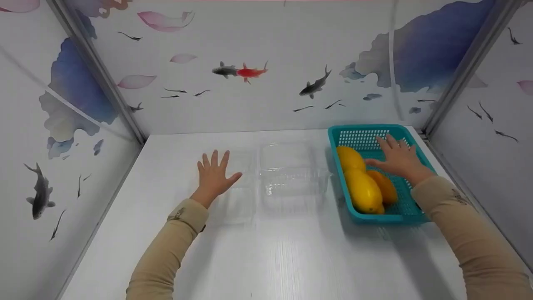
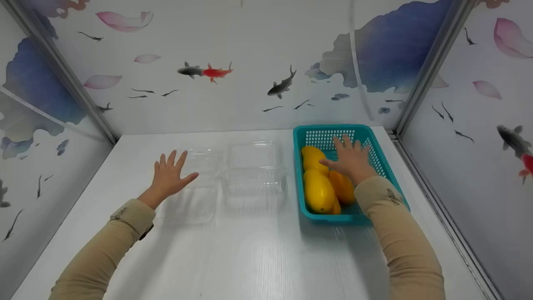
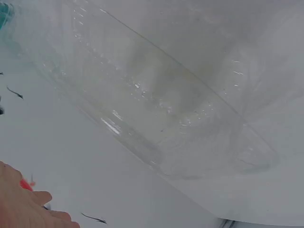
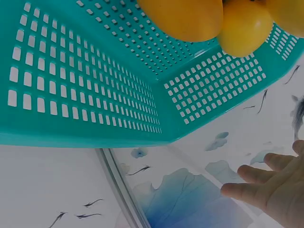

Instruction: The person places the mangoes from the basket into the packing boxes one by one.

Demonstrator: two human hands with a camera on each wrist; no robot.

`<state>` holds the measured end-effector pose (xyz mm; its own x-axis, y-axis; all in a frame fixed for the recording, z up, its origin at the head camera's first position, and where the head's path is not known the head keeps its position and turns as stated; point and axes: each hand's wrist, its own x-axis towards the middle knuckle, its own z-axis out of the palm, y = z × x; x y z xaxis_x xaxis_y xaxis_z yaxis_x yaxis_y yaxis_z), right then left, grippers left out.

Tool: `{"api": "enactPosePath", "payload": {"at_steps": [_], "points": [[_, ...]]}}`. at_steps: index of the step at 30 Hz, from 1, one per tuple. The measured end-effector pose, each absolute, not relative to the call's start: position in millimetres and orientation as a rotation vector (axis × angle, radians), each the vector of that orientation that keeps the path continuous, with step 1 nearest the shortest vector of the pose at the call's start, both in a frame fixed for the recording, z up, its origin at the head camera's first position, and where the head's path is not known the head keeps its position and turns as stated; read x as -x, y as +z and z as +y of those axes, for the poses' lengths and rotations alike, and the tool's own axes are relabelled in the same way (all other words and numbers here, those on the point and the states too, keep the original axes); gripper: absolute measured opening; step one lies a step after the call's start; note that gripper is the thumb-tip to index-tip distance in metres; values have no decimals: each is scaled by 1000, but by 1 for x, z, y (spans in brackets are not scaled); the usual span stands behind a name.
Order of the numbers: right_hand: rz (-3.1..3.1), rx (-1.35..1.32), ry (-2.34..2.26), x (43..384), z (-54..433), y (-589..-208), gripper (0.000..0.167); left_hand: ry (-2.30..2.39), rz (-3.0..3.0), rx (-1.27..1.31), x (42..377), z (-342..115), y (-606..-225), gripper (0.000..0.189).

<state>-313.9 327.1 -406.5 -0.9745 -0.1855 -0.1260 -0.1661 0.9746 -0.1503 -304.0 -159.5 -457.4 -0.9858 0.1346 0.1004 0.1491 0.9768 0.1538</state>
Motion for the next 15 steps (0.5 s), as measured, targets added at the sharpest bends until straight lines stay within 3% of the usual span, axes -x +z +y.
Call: {"api": "enactPosePath", "payload": {"at_steps": [8, 15], "points": [[2626, 167, -367, 312, 300, -405, 107, -339, -2957, 534, 282, -110, -453, 58], [2497, 102, -394, 306, 287, -412, 101, -251, -2812, 776, 260, -78, -460, 42]]}}
